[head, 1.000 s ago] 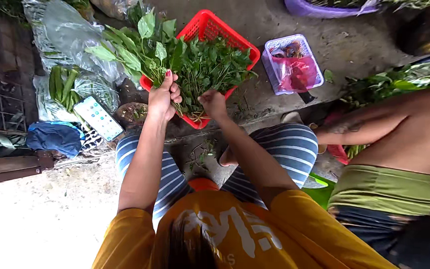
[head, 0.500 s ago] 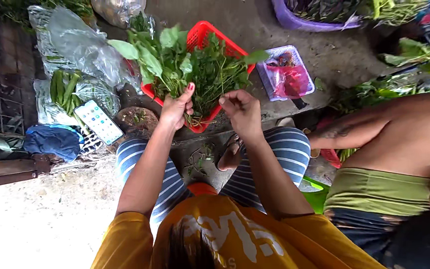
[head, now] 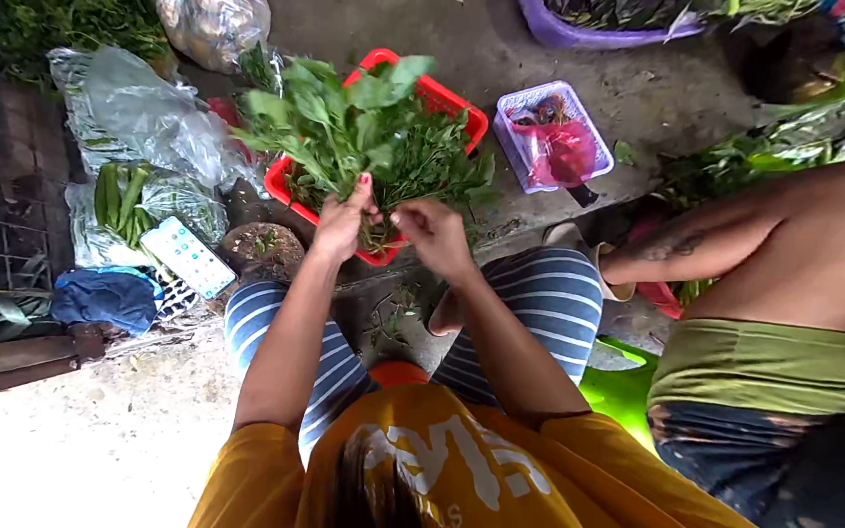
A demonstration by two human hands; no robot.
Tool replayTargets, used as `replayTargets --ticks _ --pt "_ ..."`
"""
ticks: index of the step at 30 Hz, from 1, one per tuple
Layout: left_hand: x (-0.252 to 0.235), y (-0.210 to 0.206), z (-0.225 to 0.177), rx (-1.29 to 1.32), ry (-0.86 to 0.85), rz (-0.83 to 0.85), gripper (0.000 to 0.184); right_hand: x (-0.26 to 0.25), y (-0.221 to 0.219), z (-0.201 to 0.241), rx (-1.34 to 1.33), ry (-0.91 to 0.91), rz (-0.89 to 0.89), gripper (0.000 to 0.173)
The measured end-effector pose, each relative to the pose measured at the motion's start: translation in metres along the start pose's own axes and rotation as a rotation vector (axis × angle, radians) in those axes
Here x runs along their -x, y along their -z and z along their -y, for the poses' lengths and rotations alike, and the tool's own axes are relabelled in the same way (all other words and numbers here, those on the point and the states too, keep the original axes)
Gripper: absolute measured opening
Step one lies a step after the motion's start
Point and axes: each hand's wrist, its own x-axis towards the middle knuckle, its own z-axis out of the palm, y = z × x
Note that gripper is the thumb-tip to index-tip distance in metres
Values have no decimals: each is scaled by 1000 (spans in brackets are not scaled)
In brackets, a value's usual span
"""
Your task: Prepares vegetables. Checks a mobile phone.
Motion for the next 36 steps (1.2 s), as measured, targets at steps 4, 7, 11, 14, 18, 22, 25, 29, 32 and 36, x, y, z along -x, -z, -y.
replayTargets --ticks 4,7,11,14,18,22,25,29,32,36 --pt "-8 23 -13 158 -79 -64 27 -16 26 -35 -101 -369 -223 29" --pt "-8 31 -16 186 -98 -71 34 -11 22 -45 -186 -626 -151 27" --pt "-1 29 -17 157 -75 -42 34 2 0 -61 -231 -975 114 62" --pt "4 26 -17 161 -73 1 34 -4 -11 -87 -513 -1028 -212 76" --pt "8 28 -19 159 -85 58 34 -50 -11 -80 -566 -713 -530 71" --pt "8 32 -23 153 -102 66 34 -99 -13 -37 -522 -510 -287 78" --pt "6 38 -26 158 -120 44 34 -124 -12 -8 -414 -375 -11 84" --pt "7 46 -30 184 -118 8 34 -125 7 4 -86 -307 -3 83" --pt "7 48 -30 227 -114 19 35 -95 12 -5 62 -269 -15 56" --pt "5 43 -30 266 -86 12 37 -52 -25 -16 198 -280 207 21"
